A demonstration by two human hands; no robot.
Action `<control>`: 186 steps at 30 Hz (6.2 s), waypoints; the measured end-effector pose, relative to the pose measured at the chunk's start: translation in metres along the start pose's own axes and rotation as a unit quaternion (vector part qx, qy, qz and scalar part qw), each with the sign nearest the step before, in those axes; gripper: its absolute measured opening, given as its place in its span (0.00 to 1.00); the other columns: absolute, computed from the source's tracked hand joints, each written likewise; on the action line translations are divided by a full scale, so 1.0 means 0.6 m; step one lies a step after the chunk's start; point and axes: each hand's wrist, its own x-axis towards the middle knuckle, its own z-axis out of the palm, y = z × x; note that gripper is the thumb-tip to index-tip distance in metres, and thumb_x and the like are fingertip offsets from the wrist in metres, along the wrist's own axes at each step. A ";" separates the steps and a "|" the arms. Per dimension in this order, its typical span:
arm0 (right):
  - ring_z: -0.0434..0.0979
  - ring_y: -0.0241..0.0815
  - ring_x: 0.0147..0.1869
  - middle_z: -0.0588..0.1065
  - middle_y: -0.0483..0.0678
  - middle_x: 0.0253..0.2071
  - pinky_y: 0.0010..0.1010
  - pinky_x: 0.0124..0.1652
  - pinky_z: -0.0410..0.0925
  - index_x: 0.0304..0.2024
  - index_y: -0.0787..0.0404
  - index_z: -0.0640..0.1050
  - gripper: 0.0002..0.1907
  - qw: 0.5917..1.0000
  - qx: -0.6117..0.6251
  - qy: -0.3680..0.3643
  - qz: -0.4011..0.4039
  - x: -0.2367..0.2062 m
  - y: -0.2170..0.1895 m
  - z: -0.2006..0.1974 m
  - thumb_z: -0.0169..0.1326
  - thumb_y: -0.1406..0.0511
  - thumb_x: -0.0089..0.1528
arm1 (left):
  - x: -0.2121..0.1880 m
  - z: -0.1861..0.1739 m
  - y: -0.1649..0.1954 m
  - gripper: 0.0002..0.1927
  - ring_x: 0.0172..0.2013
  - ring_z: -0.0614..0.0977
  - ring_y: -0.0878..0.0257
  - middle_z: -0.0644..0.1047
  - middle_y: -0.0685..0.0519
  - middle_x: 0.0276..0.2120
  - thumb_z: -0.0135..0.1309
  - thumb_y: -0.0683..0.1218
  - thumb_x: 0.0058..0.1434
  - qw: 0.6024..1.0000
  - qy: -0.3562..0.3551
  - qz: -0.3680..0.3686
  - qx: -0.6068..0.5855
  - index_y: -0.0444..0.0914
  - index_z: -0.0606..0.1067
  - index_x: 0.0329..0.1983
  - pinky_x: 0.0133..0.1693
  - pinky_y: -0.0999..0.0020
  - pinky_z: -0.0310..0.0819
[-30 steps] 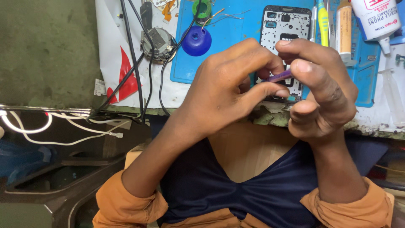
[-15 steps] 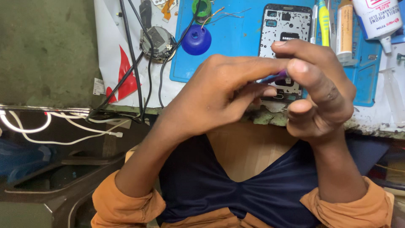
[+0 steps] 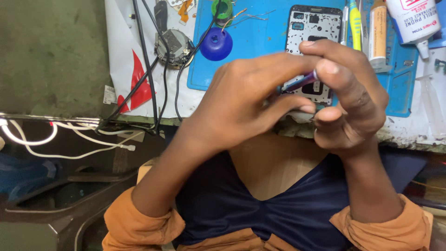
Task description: The person works on a disassembled Samsung phone frame on a repair bench, using a small purple hand tool to scrape and pick at components inside the phone housing. They reposition the phone and continue working on its interior, then hold the phone and connect a white charging cable to it.
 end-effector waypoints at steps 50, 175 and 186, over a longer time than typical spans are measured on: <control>0.81 0.43 0.50 0.74 0.58 0.51 0.25 0.51 0.76 0.73 0.67 0.55 0.27 0.964 0.065 0.217 0.141 -0.052 0.052 -0.026 0.51 0.78 0.76 | -0.014 -0.073 -0.021 0.04 0.29 0.81 0.43 0.78 0.48 0.28 0.63 0.46 0.59 0.936 -0.127 -0.106 0.310 0.41 0.82 0.32 0.30 0.47 0.71; 0.69 0.42 0.64 0.66 0.54 0.68 0.25 0.60 0.66 0.67 0.62 0.69 0.15 0.997 -0.006 0.013 0.071 0.040 0.022 -0.004 0.44 0.77 0.80 | 0.028 0.014 -0.078 0.35 0.52 0.87 0.66 0.83 0.50 0.49 0.67 0.43 0.63 0.988 0.024 -0.098 -0.114 0.40 0.63 0.70 0.53 0.77 0.80; 0.69 0.40 0.64 0.66 0.52 0.69 0.25 0.58 0.66 0.67 0.60 0.69 0.15 0.998 -0.028 0.001 0.062 0.035 0.026 -0.004 0.45 0.77 0.80 | 0.011 0.025 -0.100 0.35 0.39 0.82 0.63 0.80 0.50 0.43 0.76 0.46 0.59 0.997 0.078 -0.005 0.024 0.41 0.69 0.65 0.47 0.68 0.78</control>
